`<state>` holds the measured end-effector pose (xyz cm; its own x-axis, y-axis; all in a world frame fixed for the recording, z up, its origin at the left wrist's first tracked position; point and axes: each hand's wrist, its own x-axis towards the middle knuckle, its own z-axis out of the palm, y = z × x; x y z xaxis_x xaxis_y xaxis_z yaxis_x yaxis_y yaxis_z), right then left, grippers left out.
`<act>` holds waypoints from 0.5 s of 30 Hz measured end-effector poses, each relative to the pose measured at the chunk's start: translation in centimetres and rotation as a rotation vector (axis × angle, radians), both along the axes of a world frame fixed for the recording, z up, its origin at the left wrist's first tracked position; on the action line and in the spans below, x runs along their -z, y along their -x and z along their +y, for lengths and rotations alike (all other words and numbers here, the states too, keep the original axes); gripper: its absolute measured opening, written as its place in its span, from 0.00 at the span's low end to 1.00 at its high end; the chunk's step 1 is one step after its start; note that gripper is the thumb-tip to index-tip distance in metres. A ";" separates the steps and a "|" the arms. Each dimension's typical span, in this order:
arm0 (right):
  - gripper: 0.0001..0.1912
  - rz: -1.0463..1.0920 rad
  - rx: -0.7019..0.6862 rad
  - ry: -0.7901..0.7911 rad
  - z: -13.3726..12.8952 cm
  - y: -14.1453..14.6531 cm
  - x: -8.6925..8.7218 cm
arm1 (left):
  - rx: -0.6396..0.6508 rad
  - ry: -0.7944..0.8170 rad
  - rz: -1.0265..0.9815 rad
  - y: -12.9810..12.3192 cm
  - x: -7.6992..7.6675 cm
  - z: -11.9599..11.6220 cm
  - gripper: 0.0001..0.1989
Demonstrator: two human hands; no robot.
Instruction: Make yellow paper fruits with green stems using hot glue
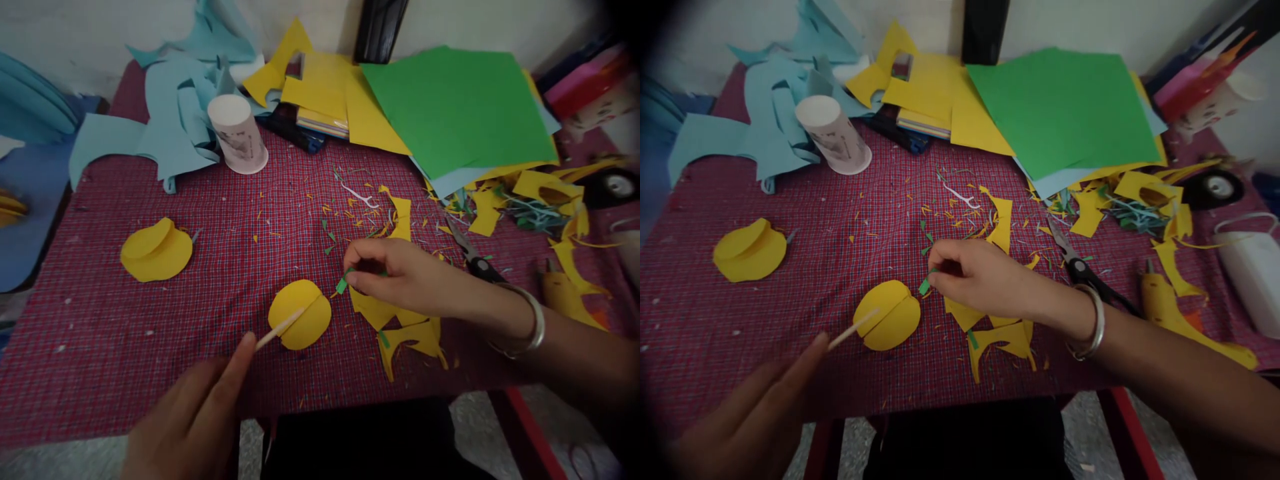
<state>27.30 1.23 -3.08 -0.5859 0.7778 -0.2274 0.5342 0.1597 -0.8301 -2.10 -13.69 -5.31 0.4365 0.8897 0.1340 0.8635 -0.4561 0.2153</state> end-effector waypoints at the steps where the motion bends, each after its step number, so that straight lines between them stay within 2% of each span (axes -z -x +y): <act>1: 0.06 -0.003 -0.008 -0.009 0.0 0.0 0.1 | 0.018 0.025 0.012 -0.1 0.3 -0.5 0.31; 7: 0.05 -0.043 -0.020 -0.038 0.3 0.3 0.3 | 0.035 0.042 0.053 -0.3 1.4 0.0 0.31; 15: 0.05 -0.140 0.027 -0.070 0.7 1.2 0.1 | 0.084 0.081 0.152 -0.1 1.7 0.4 0.34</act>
